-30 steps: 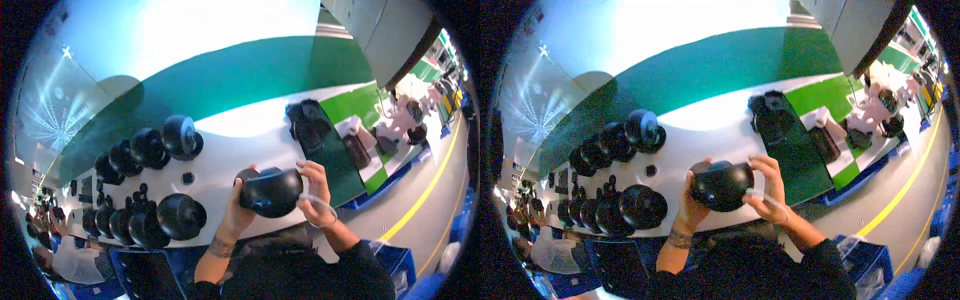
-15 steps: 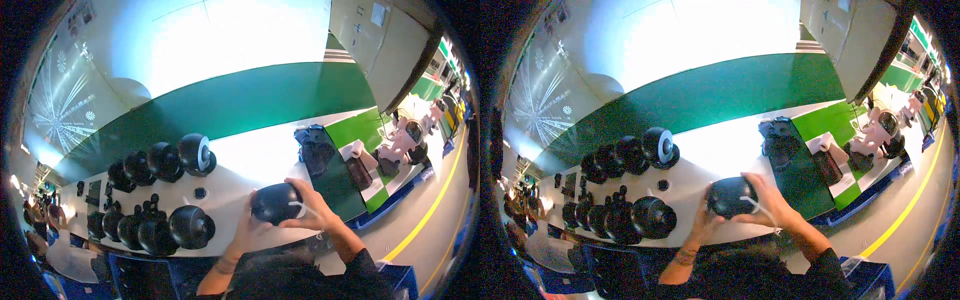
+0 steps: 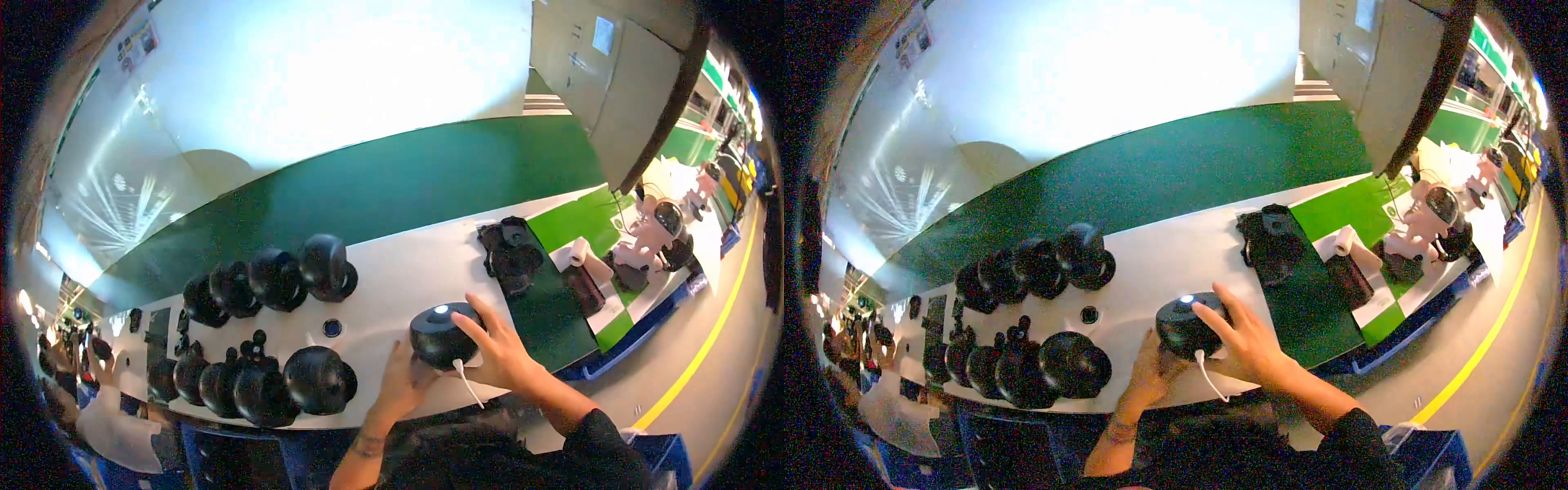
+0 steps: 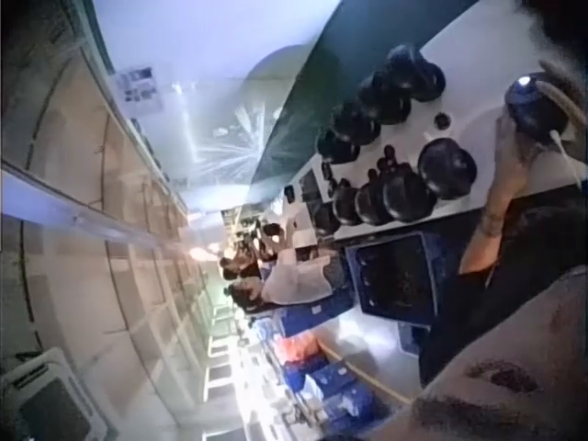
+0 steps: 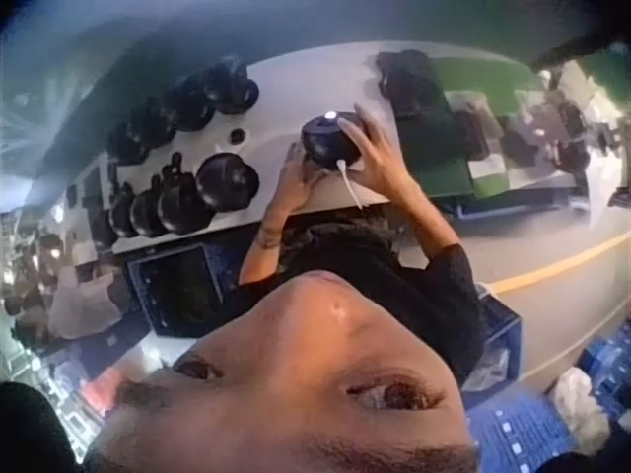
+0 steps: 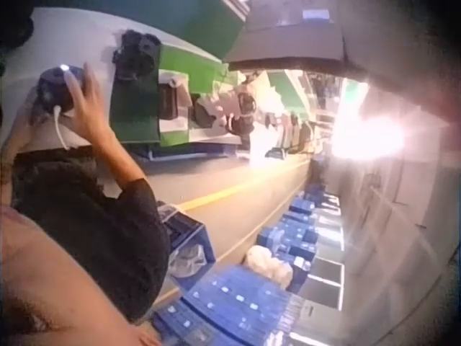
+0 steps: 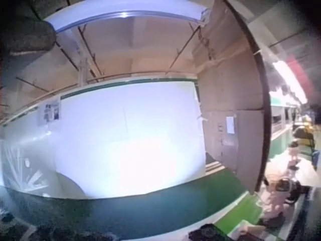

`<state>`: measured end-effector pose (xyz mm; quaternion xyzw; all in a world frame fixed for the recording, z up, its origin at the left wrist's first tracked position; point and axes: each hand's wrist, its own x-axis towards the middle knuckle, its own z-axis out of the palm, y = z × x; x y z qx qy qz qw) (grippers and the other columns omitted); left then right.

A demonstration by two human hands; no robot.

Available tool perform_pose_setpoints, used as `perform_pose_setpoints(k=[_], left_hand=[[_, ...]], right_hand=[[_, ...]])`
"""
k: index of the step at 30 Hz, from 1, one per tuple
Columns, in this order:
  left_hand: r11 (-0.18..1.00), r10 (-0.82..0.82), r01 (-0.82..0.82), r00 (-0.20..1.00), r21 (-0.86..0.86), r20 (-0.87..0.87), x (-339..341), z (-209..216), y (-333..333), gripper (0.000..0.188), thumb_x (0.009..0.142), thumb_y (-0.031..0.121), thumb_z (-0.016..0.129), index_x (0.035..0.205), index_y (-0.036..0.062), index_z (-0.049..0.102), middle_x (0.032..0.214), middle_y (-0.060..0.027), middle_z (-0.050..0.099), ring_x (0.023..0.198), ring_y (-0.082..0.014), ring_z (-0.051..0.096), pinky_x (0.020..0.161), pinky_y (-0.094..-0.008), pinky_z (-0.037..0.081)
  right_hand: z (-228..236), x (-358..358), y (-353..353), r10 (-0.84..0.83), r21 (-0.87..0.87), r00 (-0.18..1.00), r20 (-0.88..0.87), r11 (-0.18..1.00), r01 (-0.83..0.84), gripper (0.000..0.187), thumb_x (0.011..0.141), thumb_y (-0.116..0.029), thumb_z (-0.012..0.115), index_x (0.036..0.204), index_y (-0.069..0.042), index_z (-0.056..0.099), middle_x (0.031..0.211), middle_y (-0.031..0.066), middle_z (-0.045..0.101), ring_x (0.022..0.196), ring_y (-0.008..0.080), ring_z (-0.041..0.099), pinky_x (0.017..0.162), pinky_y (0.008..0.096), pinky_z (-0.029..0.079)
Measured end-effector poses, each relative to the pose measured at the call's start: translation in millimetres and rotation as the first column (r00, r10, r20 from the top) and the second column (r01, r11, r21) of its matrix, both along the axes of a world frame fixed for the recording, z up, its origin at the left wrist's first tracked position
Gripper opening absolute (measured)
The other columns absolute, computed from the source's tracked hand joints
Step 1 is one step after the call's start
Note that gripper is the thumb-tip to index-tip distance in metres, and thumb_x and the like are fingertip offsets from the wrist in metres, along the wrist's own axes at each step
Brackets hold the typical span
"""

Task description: Testing security cameras by connecting them to power and verifying the lens focus against a calibration pattern.

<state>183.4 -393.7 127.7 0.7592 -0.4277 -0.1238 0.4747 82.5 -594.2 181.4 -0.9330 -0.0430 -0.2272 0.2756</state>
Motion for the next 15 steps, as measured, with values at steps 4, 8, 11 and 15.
perform_pose_setpoints(k=[4, 8, 11, 15], left_hand=[[0.996, 0.081, -0.085, 0.983, 0.017, 0.162, -3.1, -14.5, 0.8, 0.061, 0.083, 0.027, 0.075, 0.13, -0.0002, 0.049, 0.123, -0.0196, 0.061, 0.114, -0.0427, 0.055, 0.111, -0.0543, 0.03], [0.995, 0.07, -0.092, 0.938, 0.049, 0.34, -2.3, -22.7, 3.2, 0.056, 0.084, 0.028, 0.074, 0.126, -0.0007, 0.052, 0.118, -0.0207, 0.063, 0.109, -0.0422, 0.058, 0.112, -0.0563, 0.028], [0.99, 0.133, -0.112, 0.943, -0.085, 0.304, -3.5, -21.4, 3.5, 0.054, 0.085, 0.031, 0.073, 0.123, -0.0012, 0.053, 0.115, -0.0208, 0.063, 0.109, -0.0414, 0.058, 0.111, -0.0564, 0.029], [0.988, 0.135, -0.141, 0.987, 0.057, 0.09, -4.5, -13.3, 5.8, 0.05, 0.088, 0.031, 0.069, 0.126, 0.0016, 0.055, 0.132, -0.0244, 0.054, 0.13, -0.046, 0.042, 0.115, -0.0523, 0.027]], right_hand=[[17.4, 4.9, -4.8, -0.026, -0.045, 0.999, -0.028, 0.999, 0.024, 0.095, 0.058, -0.035, 0.09, 0.139, -0.01, 0.045, 0.137, 0.025, 0.047, 0.107, 0.043, 0.06, 0.091, 0.0464, 0.051], [27.7, 6.1, -7.0, -0.042, -0.044, 0.987, -0.152, 0.998, 0.035, 0.098, 0.059, -0.045, 0.088, 0.14, -0.01, 0.045, 0.127, 0.0216, 0.054, 0.104, 0.0409, 0.062, 0.089, 0.0462, 0.051], [29.1, 6.0, -5.9, -0.066, -0.062, 0.979, -0.192, 0.997, 0.055, 0.099, 0.059, -0.047, 0.088, 0.14, -0.009, 0.045, 0.124, 0.0202, 0.055, 0.103, 0.0405, 0.062, 0.086, 0.0461, 0.052], [22.4, 7.3, 2.6, -0.059, 0.052, 0.991, -0.118, 0.996, 0.066, 0.093, 0.063, -0.039, 0.086, 0.141, -0.013, 0.044, 0.126, 0.0205, 0.052, 0.104, 0.0413, 0.061, 0.085, 0.0466, 0.053]])
